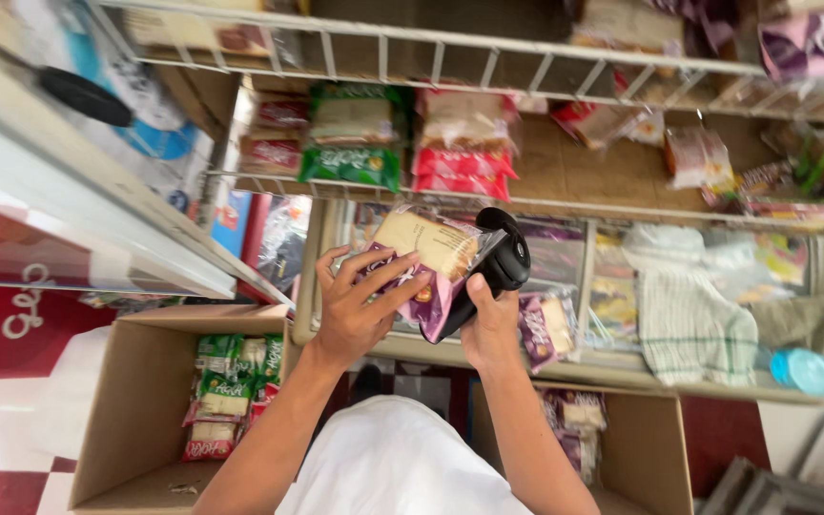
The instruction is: The person uses a handheld barcode scanner to scan various packaged bread products and snacks while organizing them between a cardboard box and store shelves.
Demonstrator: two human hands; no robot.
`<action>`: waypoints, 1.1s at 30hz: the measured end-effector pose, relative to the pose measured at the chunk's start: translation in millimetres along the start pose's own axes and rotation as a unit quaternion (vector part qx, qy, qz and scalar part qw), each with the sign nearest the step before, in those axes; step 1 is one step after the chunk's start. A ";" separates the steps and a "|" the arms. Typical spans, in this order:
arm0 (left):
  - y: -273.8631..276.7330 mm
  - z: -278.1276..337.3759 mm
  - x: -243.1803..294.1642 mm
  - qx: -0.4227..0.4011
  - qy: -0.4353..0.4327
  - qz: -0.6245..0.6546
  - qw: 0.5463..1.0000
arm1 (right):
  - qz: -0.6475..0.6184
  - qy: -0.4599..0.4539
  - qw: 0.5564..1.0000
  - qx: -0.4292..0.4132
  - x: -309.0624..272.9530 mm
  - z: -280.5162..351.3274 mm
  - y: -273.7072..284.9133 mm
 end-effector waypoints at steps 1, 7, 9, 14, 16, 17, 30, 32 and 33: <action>8.5 -4.1 -2.6 0.013 -0.005 -0.022 1.000 | 0.022 0.014 1.000 -0.015 -1.4 -1.8 -17.2; 37.1 -35.7 -20.2 0.025 -0.035 -0.012 0.999 | 0.008 -0.002 1.000 0.005 -9.6 -22.7 -67.1; 44.1 -48.7 -26.0 0.030 -0.037 -0.007 0.999 | 0.006 0.017 1.000 0.009 -21.1 -32.9 -71.2; 40.4 -77.5 -42.3 0.003 -0.018 0.109 0.994 | -0.050 0.055 0.997 -0.038 -52.4 -49.7 -71.2; 34.5 -87.1 -41.2 0.005 -0.038 0.137 0.990 | -0.108 -0.006 0.993 -0.050 -56.1 -55.6 -67.4; 28.3 -92.5 -39.8 0.003 -0.046 0.147 0.988 | -0.110 0.006 0.993 -0.044 -63.8 -57.4 -63.5; -55.7 -197.2 10.7 0.095 -0.108 0.169 0.975 | 0.046 0.293 0.953 0.057 -202.0 -56.7 -19.1; -66.4 -214.3 15.4 0.107 -0.110 0.169 0.974 | 0.080 0.336 0.938 0.038 -223.9 -60.2 -28.3; -73.2 -223.2 15.5 0.107 -0.096 0.168 0.975 | 0.089 0.351 0.932 0.026 -232.5 -62.8 -33.7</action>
Point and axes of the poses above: each hand's wrist, its own z-axis away from the middle knuckle, its own y-axis out of the back of the hand, x = y × z, the point moved 9 cm from there along -z, towards the middle knuckle, and after that the axes turned 7 degrees about x, right-handed, at the moved point
